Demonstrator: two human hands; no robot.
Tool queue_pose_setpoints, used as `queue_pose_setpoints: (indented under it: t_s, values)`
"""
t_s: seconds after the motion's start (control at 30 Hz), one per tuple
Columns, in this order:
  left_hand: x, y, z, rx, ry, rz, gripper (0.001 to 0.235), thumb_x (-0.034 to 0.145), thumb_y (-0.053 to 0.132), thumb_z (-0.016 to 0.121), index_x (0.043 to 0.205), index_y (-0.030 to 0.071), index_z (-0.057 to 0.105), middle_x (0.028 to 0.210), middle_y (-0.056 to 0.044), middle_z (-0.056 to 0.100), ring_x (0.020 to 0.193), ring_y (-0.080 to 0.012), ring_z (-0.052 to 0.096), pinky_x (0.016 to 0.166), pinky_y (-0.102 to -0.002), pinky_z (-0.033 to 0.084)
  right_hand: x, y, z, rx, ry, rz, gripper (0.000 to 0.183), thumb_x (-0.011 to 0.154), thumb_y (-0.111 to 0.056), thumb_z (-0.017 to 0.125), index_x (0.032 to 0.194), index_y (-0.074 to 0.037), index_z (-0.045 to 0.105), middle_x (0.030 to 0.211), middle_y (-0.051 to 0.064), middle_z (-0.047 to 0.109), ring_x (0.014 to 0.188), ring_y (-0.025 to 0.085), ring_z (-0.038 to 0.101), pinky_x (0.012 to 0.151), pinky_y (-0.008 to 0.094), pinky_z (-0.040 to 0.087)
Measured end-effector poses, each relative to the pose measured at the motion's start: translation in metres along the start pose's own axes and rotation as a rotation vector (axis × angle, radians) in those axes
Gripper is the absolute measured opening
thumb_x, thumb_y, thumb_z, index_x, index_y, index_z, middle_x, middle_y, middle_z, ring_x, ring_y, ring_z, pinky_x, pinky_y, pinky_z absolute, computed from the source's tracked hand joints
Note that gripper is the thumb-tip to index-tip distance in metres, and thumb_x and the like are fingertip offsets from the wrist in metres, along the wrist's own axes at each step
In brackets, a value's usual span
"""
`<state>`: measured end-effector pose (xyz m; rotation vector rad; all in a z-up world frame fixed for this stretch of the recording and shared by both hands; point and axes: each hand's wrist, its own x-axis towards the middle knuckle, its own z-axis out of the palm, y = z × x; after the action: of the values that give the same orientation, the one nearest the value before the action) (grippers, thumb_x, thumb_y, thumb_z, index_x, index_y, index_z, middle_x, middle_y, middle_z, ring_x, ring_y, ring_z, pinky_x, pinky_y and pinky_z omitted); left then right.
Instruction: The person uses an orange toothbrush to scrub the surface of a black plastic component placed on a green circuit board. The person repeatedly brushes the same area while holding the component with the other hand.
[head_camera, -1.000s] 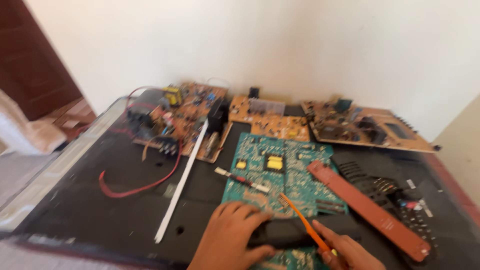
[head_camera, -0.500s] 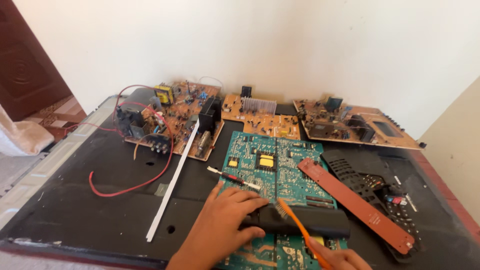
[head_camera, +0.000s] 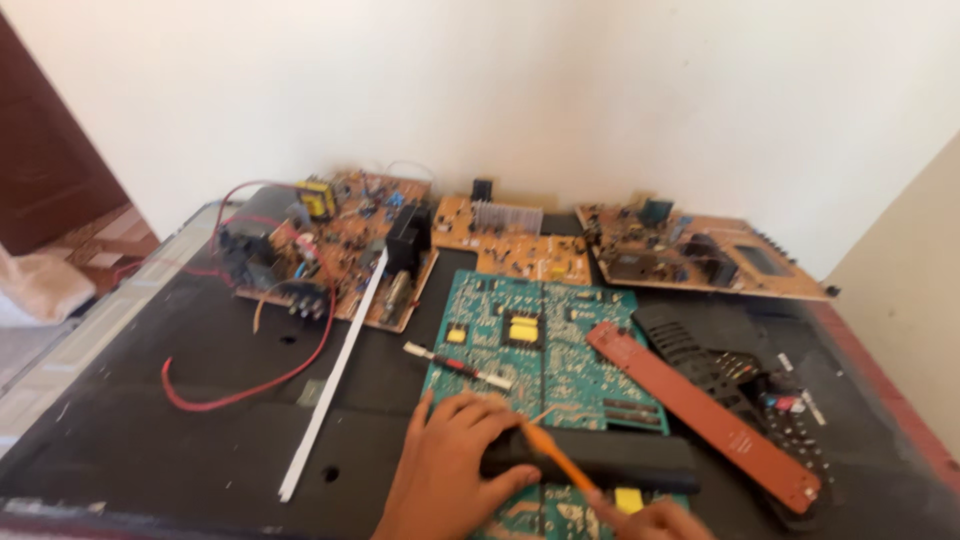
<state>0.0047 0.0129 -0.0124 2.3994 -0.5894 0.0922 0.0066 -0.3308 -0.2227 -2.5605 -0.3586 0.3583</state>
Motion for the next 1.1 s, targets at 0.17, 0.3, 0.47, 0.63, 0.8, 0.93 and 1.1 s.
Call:
queue_pose_setpoints:
  t_s: [0.17, 0.3, 0.47, 0.63, 0.8, 0.93, 1.1]
  values:
    - [-0.007, -0.003, 0.002, -0.038, 0.137, 0.109, 0.052, 0.071, 0.045, 0.086, 0.114, 0.018, 0.076, 0.116, -0.001, 0.073, 0.121, -0.0263, 0.058, 0.115, -0.055, 0.028, -0.085, -0.099, -0.087, -0.174, 0.081, 0.138, 0.061, 0.091, -0.018, 0.071, 0.15, -0.029, 0.062, 0.083, 0.002, 0.065, 0.076, 0.015, 0.067, 0.071, 0.029, 0.055]
    - [-0.006, -0.005, 0.003, -0.019, 0.172, 0.127, 0.052, 0.07, 0.044, 0.086, 0.113, 0.018, 0.077, 0.115, -0.001, 0.074, 0.119, -0.0245, 0.06, 0.113, -0.05, 0.033, -0.115, -0.163, -0.075, -0.005, 0.388, 0.364, 0.044, 0.095, -0.024, 0.072, 0.135, -0.041, 0.077, 0.085, 0.005, 0.059, 0.073, 0.017, 0.068, 0.07, 0.028, 0.058]
    - [-0.005, -0.001, 0.001, -0.019, 0.171, 0.121, 0.054, 0.068, 0.045, 0.087, 0.114, 0.019, 0.077, 0.116, 0.0, 0.074, 0.117, -0.0233, 0.06, 0.111, -0.047, 0.035, -0.107, -0.193, -0.074, 0.102, 0.443, 0.215, 0.039, 0.093, -0.021, 0.071, 0.129, -0.033, 0.078, 0.094, 0.0, 0.078, 0.074, 0.015, 0.071, 0.067, 0.028, 0.058]
    - [-0.006, -0.001, 0.002, -0.009, 0.196, 0.132, 0.052, 0.068, 0.044, 0.088, 0.112, 0.017, 0.078, 0.115, 0.0, 0.075, 0.116, -0.0243, 0.061, 0.11, -0.046, 0.037, -0.129, -0.187, -0.099, 0.211, 0.623, 0.125, 0.037, 0.087, -0.017, 0.072, 0.123, -0.022, 0.077, 0.095, 0.003, 0.08, 0.08, 0.013, 0.078, 0.072, 0.03, 0.06]
    - [-0.007, -0.001, 0.003, 0.0, 0.214, 0.137, 0.051, 0.067, 0.042, 0.088, 0.11, 0.017, 0.078, 0.115, -0.001, 0.075, 0.116, -0.0256, 0.062, 0.106, -0.045, 0.041, -0.135, -0.196, -0.101, 0.066, 0.525, 0.389, 0.041, 0.093, -0.021, 0.076, 0.133, -0.03, 0.081, 0.083, 0.008, 0.068, 0.072, 0.02, 0.068, 0.069, 0.033, 0.059]
    - [-0.006, 0.001, 0.002, 0.029, 0.213, 0.139, 0.052, 0.067, 0.041, 0.088, 0.112, 0.016, 0.078, 0.117, -0.002, 0.075, 0.117, -0.0271, 0.061, 0.104, -0.046, 0.042, -0.118, -0.225, -0.087, 0.172, 0.544, 0.101, 0.042, 0.086, -0.015, 0.069, 0.126, -0.028, 0.078, 0.081, 0.007, 0.07, 0.066, 0.023, 0.069, 0.062, 0.034, 0.055]
    - [-0.004, 0.001, 0.002, 0.048, 0.192, 0.11, 0.053, 0.066, 0.042, 0.087, 0.112, 0.016, 0.078, 0.117, 0.0, 0.075, 0.117, -0.0261, 0.061, 0.103, -0.045, 0.043, -0.129, -0.219, -0.104, 0.078, 0.529, 0.249, 0.042, 0.086, -0.021, 0.073, 0.126, -0.034, 0.079, 0.08, 0.008, 0.068, 0.069, 0.025, 0.07, 0.064, 0.035, 0.055]
